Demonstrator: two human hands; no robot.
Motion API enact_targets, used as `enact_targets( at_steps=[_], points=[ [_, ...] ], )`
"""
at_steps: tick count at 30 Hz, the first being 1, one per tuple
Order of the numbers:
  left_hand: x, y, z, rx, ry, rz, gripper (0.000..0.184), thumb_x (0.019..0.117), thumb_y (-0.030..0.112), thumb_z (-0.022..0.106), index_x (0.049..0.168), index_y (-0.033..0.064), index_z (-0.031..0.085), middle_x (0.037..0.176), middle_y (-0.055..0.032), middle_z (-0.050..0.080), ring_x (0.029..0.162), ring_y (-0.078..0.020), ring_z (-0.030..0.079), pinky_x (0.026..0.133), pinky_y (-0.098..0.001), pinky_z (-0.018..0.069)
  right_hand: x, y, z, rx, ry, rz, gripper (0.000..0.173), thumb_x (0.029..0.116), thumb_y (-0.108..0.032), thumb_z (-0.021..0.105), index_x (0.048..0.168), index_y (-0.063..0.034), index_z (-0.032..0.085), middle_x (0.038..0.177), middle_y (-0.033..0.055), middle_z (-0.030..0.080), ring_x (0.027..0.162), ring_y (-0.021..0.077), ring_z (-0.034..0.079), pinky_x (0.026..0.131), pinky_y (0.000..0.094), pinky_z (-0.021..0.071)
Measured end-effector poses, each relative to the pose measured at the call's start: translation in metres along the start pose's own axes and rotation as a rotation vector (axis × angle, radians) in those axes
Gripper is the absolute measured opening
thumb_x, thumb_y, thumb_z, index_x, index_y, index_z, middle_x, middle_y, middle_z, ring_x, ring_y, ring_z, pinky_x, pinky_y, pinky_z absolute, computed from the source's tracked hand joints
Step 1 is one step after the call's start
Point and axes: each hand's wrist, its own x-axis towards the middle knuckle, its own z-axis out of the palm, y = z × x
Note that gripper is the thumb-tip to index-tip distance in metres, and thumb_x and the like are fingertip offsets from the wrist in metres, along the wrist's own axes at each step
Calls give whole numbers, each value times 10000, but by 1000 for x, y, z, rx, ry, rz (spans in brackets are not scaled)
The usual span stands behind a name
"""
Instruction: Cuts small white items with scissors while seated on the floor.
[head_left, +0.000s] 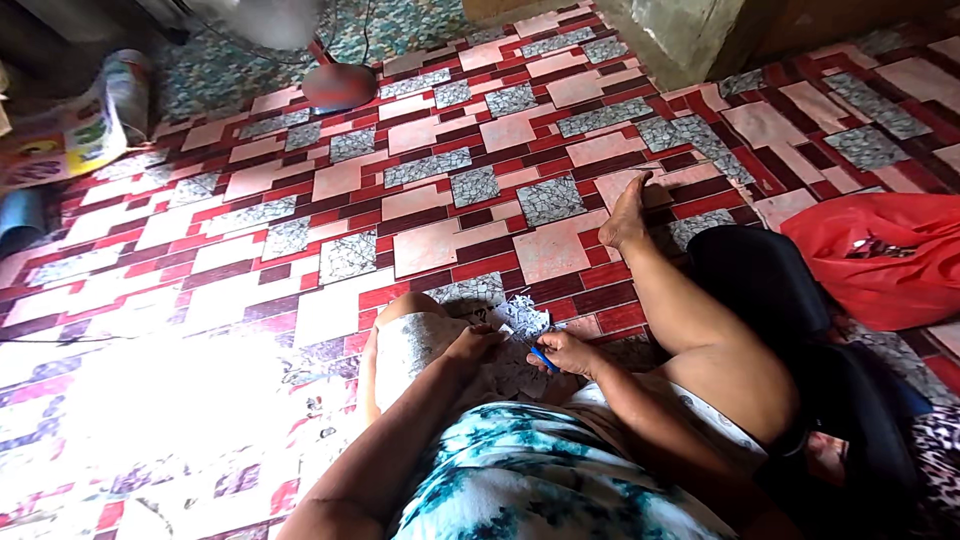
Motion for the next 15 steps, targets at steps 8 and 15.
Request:
enact_targets(
  at_steps=[8,15],
  points=[
    [-2,1,1,6,11,-5,64,1055,91,550,1056,32,575,773,-46,662,596,-91,621,549,-209,524,2,4,0,-70,0,-21,415,979,-312,705,1201,25,611,928,75,657,732,88,588,686,263,500],
    [-2,2,1,25,-13,1,54,1054,89,553,1062,40,573,765,-36,657,591,-87,620,553,-210,527,3,4,0,-65,-7,-19,404,988,-311,692,1197,26,611,913,70,647,722,87,583,673,257,496]
  ],
)
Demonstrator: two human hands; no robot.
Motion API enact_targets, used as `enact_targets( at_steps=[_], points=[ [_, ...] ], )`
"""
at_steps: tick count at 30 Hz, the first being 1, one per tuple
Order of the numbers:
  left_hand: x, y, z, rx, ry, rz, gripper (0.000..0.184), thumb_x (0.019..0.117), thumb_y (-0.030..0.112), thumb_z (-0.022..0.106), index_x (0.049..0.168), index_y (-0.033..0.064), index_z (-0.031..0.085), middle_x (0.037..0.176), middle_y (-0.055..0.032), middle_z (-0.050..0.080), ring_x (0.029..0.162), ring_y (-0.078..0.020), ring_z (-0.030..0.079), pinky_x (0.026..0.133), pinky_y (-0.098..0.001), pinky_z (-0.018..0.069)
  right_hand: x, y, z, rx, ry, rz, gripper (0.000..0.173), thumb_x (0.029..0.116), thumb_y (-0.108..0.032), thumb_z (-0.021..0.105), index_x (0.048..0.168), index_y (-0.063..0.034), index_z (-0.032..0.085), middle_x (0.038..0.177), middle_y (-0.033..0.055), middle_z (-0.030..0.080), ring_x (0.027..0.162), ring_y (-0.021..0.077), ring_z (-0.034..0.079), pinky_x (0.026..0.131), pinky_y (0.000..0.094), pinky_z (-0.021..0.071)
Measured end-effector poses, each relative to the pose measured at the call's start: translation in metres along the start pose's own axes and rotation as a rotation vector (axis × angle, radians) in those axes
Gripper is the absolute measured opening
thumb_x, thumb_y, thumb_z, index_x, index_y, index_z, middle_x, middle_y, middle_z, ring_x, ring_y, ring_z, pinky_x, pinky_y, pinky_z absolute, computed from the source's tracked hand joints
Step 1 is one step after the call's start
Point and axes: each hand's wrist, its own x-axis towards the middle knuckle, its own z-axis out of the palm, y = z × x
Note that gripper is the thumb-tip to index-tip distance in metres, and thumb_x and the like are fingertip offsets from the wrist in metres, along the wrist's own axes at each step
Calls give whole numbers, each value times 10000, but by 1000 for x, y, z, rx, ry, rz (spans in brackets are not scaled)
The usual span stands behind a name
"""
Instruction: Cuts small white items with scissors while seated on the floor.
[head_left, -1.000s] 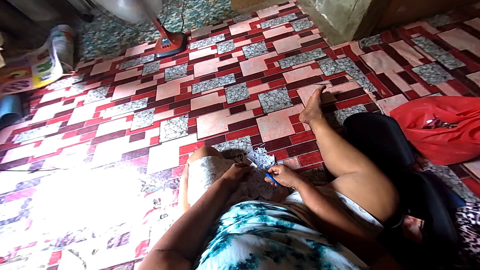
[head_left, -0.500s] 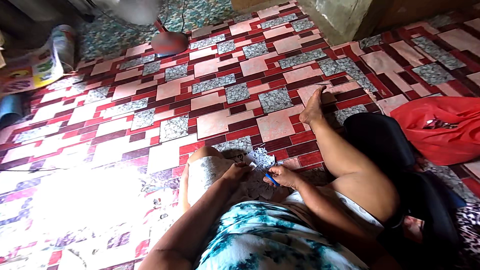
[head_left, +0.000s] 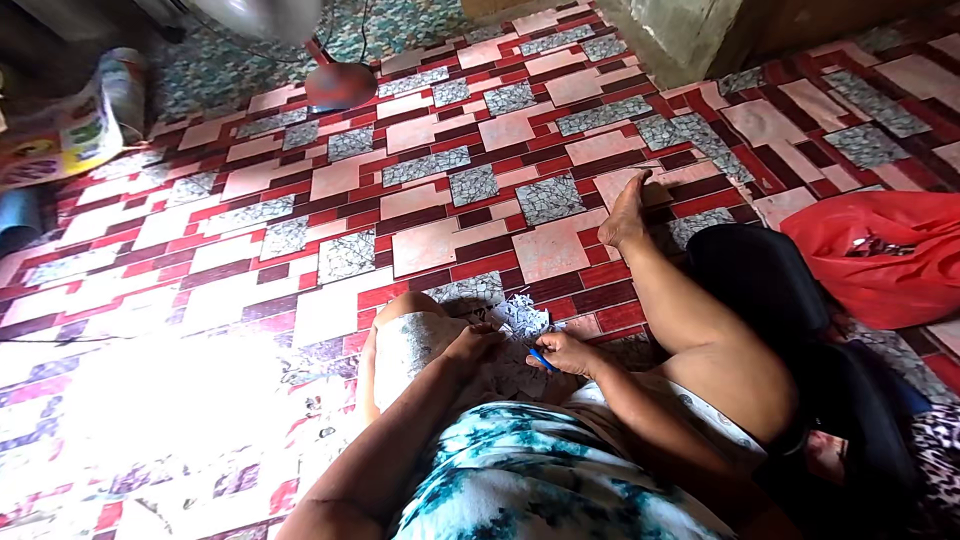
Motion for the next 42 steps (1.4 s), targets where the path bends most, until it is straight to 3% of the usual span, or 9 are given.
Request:
enact_targets(
  at_steps=[4,13,26,32,42],
  points=[
    [0,0,1,4,-3,-9,64,1053,99,558,1081,44,572,777,-28,659,598,-82,617,551,-207,519,2,1,1,-6,13,-21,387,994,-292,681,1187,37,616,909,82,665,721,98,600,691,278,516],
    [0,-1,1,-21,-7,-12,64,1040,106,588,1056,45,579,767,-33,660,592,-81,619,545,-204,523,-2,-2,-1,68,56,-29,279,958,-131,717,1157,39,622,868,43,670,669,41,604,645,207,522],
    [1,0,0,33,-27,-34,49,1051,83,556,1075,43,570,776,-29,657,603,-84,625,562,-210,531,-1,-1,1,84,24,-9,326,975,-223,712,1159,28,619,858,31,662,674,47,602,653,216,521],
    [1,-2,1,82,-54,-27,78,1042,114,587,1076,45,583,764,-21,656,595,-80,612,550,-211,514,-1,-4,1,63,80,-30,294,961,-133,712,1177,46,624,891,59,681,685,47,608,661,213,524],
    [-3,1,2,-7,6,-15,81,1015,64,611,1088,43,582,806,-32,673,632,-83,634,578,-210,531,-3,-5,-2,126,147,-23,280,959,-122,711,1165,46,622,895,57,672,685,42,612,654,204,529]
  ],
)
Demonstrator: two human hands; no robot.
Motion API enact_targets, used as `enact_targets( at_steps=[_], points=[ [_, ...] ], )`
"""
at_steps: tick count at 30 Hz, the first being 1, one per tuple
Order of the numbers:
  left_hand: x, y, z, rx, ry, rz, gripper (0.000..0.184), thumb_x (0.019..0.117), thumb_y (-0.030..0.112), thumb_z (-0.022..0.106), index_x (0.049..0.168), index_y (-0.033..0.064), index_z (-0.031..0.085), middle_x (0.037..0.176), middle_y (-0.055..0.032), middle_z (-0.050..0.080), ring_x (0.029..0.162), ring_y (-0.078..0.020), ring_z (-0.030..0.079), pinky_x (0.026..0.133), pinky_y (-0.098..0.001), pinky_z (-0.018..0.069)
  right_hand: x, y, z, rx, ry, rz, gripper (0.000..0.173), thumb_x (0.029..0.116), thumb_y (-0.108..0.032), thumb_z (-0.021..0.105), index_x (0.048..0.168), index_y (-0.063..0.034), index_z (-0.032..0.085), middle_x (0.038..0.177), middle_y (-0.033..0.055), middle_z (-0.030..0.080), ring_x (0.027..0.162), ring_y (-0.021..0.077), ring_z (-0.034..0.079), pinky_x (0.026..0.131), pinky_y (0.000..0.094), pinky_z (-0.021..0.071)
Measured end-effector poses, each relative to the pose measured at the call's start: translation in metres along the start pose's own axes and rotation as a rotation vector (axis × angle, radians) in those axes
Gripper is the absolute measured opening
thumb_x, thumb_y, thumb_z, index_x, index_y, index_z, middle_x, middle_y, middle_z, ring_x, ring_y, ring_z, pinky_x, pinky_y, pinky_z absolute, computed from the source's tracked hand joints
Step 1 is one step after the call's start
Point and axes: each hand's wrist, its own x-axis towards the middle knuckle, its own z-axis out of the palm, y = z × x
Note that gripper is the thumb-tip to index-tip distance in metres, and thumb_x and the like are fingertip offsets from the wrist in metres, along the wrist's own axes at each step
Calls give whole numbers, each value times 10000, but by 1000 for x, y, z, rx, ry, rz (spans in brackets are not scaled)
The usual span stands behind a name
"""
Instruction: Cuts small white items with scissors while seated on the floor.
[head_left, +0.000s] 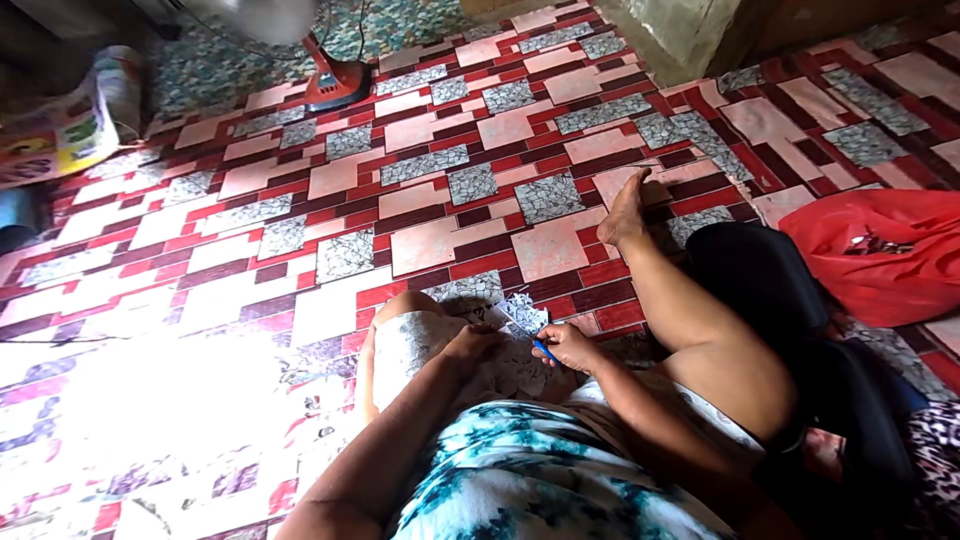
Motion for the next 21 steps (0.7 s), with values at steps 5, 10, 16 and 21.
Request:
enact_targets(
  at_steps=[5,10,16,21],
  points=[
    [-1,0,1,-9,-2,-4,80,1021,61,598,1097,41,583,800,-34,673,629,-87,634,585,-213,536,1,-2,-9,43,125,-8,275,967,-127,702,1164,53,636,892,65,677,673,44,607,652,204,528],
    [0,0,-2,-23,17,17,87,1032,72,584,1107,30,572,794,-41,664,620,-88,621,578,-214,526,-1,4,-4,-12,-59,-4,344,975,-201,699,1206,42,616,912,57,669,709,65,607,669,236,523],
    [1,0,-1,-70,100,22,77,1040,66,570,1098,15,569,780,-54,666,610,-99,633,572,-223,541,-1,0,-1,-64,-109,37,349,1001,-296,674,1166,7,620,848,24,652,655,46,568,597,213,464],
    [5,-2,-3,-113,155,45,87,1040,64,566,1101,3,562,781,-67,667,600,-104,630,542,-222,528,-4,0,-6,-3,-107,61,306,999,-286,682,1099,-5,614,750,-10,631,607,47,579,595,212,494]
  ],
)
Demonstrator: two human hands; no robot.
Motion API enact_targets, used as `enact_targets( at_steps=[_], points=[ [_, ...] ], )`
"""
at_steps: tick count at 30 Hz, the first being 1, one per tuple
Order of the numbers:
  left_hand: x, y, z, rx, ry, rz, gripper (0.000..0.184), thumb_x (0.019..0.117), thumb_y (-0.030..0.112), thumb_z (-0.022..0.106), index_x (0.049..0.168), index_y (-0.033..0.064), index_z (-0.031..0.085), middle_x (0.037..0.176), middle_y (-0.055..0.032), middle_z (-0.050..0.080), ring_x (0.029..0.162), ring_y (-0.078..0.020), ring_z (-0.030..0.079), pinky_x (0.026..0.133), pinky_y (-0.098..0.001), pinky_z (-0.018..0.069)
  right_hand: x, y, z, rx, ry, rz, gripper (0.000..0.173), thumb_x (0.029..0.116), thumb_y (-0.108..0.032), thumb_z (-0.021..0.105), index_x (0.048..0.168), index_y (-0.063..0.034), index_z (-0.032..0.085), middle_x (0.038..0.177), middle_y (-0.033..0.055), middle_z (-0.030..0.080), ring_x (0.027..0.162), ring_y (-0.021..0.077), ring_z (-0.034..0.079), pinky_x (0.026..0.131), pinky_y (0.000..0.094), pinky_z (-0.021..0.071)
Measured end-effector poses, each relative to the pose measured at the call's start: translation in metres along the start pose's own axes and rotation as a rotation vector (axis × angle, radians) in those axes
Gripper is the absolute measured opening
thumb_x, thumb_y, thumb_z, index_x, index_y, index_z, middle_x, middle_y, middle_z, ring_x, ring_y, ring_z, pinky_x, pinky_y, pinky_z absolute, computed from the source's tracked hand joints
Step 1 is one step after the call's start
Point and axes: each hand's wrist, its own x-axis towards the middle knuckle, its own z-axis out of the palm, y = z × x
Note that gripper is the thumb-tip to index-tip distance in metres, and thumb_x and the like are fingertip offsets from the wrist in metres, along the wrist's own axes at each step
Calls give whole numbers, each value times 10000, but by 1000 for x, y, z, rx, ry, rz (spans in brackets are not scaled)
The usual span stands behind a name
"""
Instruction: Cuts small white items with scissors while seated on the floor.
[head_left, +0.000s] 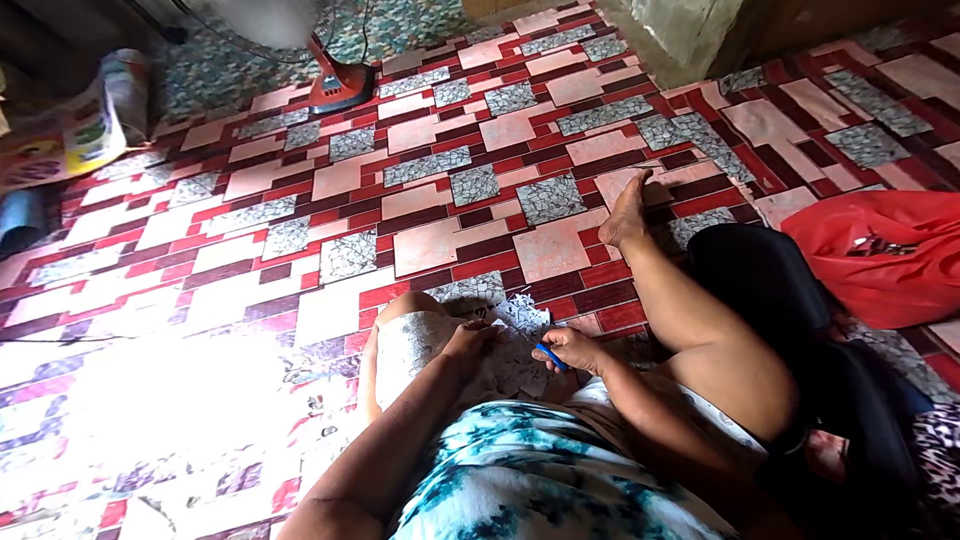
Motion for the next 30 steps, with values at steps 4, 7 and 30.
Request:
enact_targets(
  at_steps=[4,7,30],
  points=[
    [1,0,-1,8,7,23,68,1044,70,567,1070,7,569,775,-63,673,604,-102,640,551,-222,537,0,2,0,-22,-48,49,306,996,-306,690,1065,-18,615,709,-18,623,581,48,578,580,209,493],
    [2,-2,-2,56,-29,27,60,1036,73,584,1053,15,577,780,-57,675,604,-101,635,549,-221,531,0,1,1,-40,-48,59,320,998,-321,683,1082,-20,615,731,-12,627,590,51,574,578,211,483],
    [-1,-3,0,218,-171,-5,69,1027,96,608,1056,34,604,753,-18,647,574,-71,595,526,-201,499,5,2,5,-56,6,-51,287,960,-160,723,1146,39,632,852,38,671,658,43,601,643,212,522]
  ],
)
